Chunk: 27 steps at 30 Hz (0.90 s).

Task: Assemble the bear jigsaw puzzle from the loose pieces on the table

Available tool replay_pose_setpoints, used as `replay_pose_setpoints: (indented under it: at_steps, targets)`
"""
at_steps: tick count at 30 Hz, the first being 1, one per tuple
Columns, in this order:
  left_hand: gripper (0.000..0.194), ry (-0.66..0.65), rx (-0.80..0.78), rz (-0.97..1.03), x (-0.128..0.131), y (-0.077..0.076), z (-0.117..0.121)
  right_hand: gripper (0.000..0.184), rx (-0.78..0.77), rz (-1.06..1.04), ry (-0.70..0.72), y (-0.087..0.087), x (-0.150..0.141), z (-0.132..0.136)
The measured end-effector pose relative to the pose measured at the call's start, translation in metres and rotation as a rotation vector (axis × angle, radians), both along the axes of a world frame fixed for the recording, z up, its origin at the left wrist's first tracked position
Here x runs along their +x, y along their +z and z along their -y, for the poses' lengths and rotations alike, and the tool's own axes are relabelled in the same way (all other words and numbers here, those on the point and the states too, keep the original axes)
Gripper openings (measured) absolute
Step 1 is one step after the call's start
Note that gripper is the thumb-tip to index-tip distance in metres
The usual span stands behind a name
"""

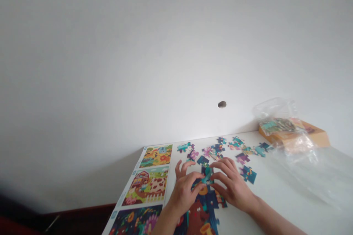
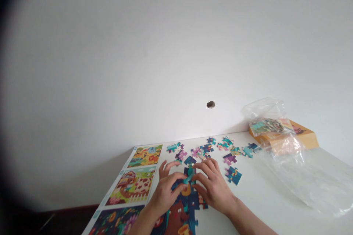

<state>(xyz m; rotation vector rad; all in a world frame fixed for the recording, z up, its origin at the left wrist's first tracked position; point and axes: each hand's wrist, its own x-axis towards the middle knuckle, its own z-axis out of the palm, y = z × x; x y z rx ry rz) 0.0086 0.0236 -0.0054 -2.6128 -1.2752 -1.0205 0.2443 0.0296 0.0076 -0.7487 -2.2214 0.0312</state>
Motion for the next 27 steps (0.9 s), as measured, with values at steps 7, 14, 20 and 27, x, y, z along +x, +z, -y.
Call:
replay_pose_setpoints:
  at_steps: [7,14,20,27]
  targets:
    - [0.013,0.039,-0.022,0.078,0.004,-0.002,0.0,0.009,-0.055,0.024,-0.063,-0.004,0.0,-0.004]
    - [0.017,0.173,-0.12,0.042,-0.005,-0.007,-0.005,0.012,-0.131,0.071,-0.176,-0.015,0.006,-0.013]
    - [0.017,0.114,-0.123,0.02,-0.001,-0.004,-0.002,0.026,-0.154,0.101,-0.155,-0.013,0.005,-0.011]
    - [0.017,0.049,-0.164,-0.001,0.002,0.0,0.001,0.05,-0.165,0.137,-0.127,-0.014,0.003,-0.008]
